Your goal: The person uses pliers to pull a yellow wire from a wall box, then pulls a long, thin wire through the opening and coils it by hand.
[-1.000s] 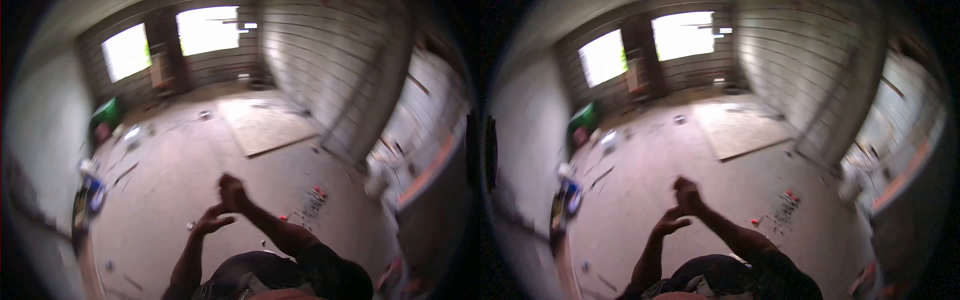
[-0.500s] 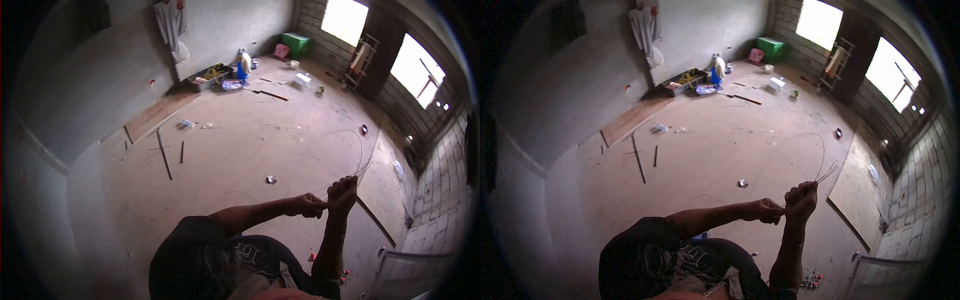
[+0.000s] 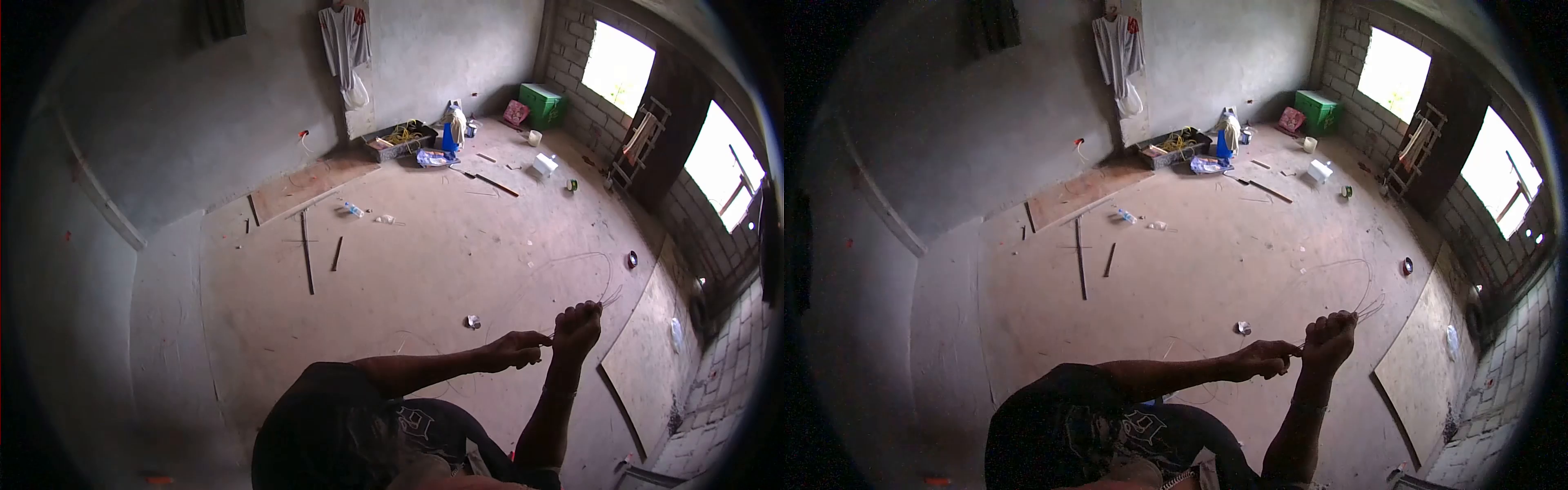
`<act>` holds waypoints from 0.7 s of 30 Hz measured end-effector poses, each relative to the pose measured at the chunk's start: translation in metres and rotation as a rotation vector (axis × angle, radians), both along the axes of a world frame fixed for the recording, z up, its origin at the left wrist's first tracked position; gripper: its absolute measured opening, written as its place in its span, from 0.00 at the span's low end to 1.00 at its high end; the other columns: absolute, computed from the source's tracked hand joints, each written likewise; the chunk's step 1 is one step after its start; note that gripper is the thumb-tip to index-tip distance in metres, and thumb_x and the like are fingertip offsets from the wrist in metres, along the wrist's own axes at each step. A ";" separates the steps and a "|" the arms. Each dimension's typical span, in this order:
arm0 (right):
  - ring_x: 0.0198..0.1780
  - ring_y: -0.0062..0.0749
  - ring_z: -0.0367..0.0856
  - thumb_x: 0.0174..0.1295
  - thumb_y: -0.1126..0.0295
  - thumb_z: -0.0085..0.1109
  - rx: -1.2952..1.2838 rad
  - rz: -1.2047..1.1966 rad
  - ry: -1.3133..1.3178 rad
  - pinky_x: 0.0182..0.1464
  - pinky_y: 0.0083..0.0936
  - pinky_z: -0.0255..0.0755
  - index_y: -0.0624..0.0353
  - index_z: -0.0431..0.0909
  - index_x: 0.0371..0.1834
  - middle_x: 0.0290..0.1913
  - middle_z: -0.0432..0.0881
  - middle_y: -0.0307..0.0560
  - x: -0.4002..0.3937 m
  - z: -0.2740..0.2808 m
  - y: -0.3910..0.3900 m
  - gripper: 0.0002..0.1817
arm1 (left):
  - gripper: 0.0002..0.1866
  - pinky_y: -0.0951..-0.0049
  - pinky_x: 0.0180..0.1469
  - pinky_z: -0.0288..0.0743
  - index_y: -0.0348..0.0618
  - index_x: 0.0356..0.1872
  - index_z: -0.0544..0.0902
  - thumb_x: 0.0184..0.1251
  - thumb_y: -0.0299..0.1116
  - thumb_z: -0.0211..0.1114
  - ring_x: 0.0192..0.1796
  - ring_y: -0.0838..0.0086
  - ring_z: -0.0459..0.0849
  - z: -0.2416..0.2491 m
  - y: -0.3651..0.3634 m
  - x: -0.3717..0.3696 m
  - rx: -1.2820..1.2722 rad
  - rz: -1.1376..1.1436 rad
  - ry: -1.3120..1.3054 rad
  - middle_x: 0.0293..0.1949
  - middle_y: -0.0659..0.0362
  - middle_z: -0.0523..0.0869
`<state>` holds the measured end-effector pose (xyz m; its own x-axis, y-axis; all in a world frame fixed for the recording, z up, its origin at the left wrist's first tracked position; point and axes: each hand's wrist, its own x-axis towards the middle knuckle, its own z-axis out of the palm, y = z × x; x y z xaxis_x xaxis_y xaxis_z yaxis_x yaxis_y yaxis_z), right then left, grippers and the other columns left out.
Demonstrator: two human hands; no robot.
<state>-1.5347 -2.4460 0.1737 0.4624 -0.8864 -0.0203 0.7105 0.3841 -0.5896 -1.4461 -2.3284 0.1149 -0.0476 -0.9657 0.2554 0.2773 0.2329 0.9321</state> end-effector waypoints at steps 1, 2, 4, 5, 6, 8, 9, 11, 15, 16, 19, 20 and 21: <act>0.12 0.17 0.50 0.67 0.58 0.38 0.031 0.049 -0.047 0.14 0.16 0.46 0.48 0.65 0.22 0.12 0.52 0.30 0.000 -0.001 -0.002 0.16 | 0.25 0.81 0.26 0.64 0.39 0.56 0.68 0.66 0.47 0.52 0.24 0.84 0.67 -0.001 -0.001 0.001 -0.029 -0.014 -0.034 0.26 0.63 0.72; 0.12 0.17 0.50 0.67 0.58 0.38 0.036 0.050 -0.050 0.14 0.16 0.46 0.48 0.65 0.22 0.12 0.52 0.30 0.001 0.002 -0.001 0.16 | 0.26 0.81 0.27 0.65 0.39 0.57 0.67 0.66 0.48 0.52 0.25 0.83 0.68 0.002 0.001 0.001 -0.057 -0.028 -0.066 0.28 0.62 0.74; 0.12 0.17 0.47 0.68 0.58 0.38 0.102 -0.057 0.028 0.14 0.17 0.45 0.48 0.65 0.22 0.11 0.51 0.30 0.003 0.008 0.001 0.16 | 0.24 0.81 0.25 0.64 0.38 0.54 0.70 0.67 0.47 0.51 0.23 0.83 0.68 0.010 0.001 -0.006 -0.014 0.032 -0.136 0.26 0.62 0.74; 0.12 0.17 0.47 0.68 0.58 0.38 0.106 -0.058 0.028 0.14 0.17 0.45 0.48 0.65 0.22 0.11 0.51 0.30 0.000 0.003 -0.004 0.16 | 0.22 0.81 0.23 0.63 0.36 0.50 0.72 0.67 0.46 0.50 0.21 0.83 0.68 0.015 0.001 -0.008 0.024 0.090 -0.206 0.24 0.61 0.74; 0.12 0.18 0.47 0.68 0.58 0.38 0.087 -0.006 -0.025 0.14 0.17 0.45 0.48 0.65 0.22 0.11 0.51 0.30 -0.003 -0.003 -0.012 0.16 | 0.22 0.81 0.23 0.63 0.36 0.50 0.72 0.67 0.46 0.50 0.21 0.83 0.68 0.016 -0.001 -0.008 0.025 0.088 -0.210 0.24 0.61 0.74; 0.12 0.18 0.47 0.68 0.58 0.37 0.066 0.039 -0.081 0.15 0.18 0.46 0.48 0.66 0.23 0.11 0.50 0.30 -0.008 -0.007 -0.017 0.16 | 0.21 0.80 0.17 0.59 0.35 0.38 0.77 0.69 0.46 0.47 0.15 0.82 0.65 0.018 -0.008 -0.011 0.266 0.022 0.080 0.15 0.63 0.70; 0.12 0.19 0.48 0.67 0.58 0.37 0.050 0.076 -0.102 0.15 0.18 0.47 0.48 0.66 0.23 0.12 0.51 0.30 -0.009 -0.006 -0.016 0.16 | 0.21 0.80 0.17 0.59 0.35 0.38 0.77 0.69 0.46 0.47 0.15 0.82 0.65 0.015 -0.012 -0.011 0.264 0.017 0.075 0.15 0.63 0.70; 0.13 0.19 0.48 0.67 0.57 0.37 0.033 0.107 -0.124 0.16 0.19 0.47 0.48 0.66 0.23 0.12 0.52 0.30 -0.012 -0.006 -0.019 0.15 | 0.25 0.80 0.13 0.53 0.36 0.27 0.79 0.70 0.48 0.44 0.10 0.82 0.60 0.011 -0.017 -0.011 0.319 -0.171 0.272 0.09 0.65 0.65; 0.14 0.19 0.51 0.68 0.53 0.36 0.032 0.209 -0.136 0.19 0.19 0.50 0.48 0.68 0.27 0.13 0.55 0.31 -0.013 -0.015 -0.029 0.17 | 0.27 0.80 0.12 0.50 0.45 0.15 0.70 0.69 0.52 0.43 0.10 0.83 0.58 0.014 -0.022 -0.021 0.351 -0.084 0.170 0.09 0.66 0.64; 0.15 0.20 0.54 0.68 0.52 0.34 -0.058 0.249 -0.086 0.20 0.20 0.53 0.50 0.70 0.29 0.14 0.59 0.32 -0.015 -0.016 -0.032 0.19 | 0.27 0.80 0.13 0.51 0.48 0.13 0.66 0.69 0.53 0.43 0.11 0.83 0.59 0.014 -0.022 -0.024 0.315 -0.081 0.176 0.10 0.67 0.63; 0.20 0.24 0.68 0.67 0.47 0.31 -0.475 0.109 0.465 0.27 0.23 0.65 0.60 0.74 0.37 0.18 0.72 0.38 -0.014 -0.032 -0.031 0.28 | 0.25 0.79 0.14 0.50 0.50 0.13 0.65 0.69 0.51 0.44 0.11 0.83 0.57 -0.009 -0.046 -0.027 0.141 0.197 0.307 0.10 0.68 0.61; 0.27 0.26 0.74 0.65 0.43 0.34 -0.599 0.142 0.600 0.31 0.22 0.69 0.66 0.72 0.42 0.21 0.74 0.41 -0.018 -0.050 -0.029 0.32 | 0.25 0.79 0.14 0.49 0.50 0.13 0.65 0.68 0.52 0.43 0.11 0.83 0.56 0.007 -0.050 -0.021 0.205 0.314 0.335 0.09 0.68 0.60; 0.32 0.28 0.77 0.64 0.42 0.34 -0.779 0.206 0.679 0.37 0.23 0.69 0.65 0.73 0.44 0.26 0.78 0.43 -0.027 -0.086 -0.032 0.33 | 0.25 0.79 0.14 0.48 0.51 0.12 0.64 0.68 0.52 0.43 0.11 0.82 0.55 0.029 -0.055 -0.006 0.265 0.432 0.360 0.09 0.68 0.59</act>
<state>-1.5613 -2.4781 0.0878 0.7109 -0.6712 0.2099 0.1028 -0.1960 -0.9752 -1.4526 -2.3831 0.1442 0.4060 -0.9113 -0.0685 0.5175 0.1675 0.8391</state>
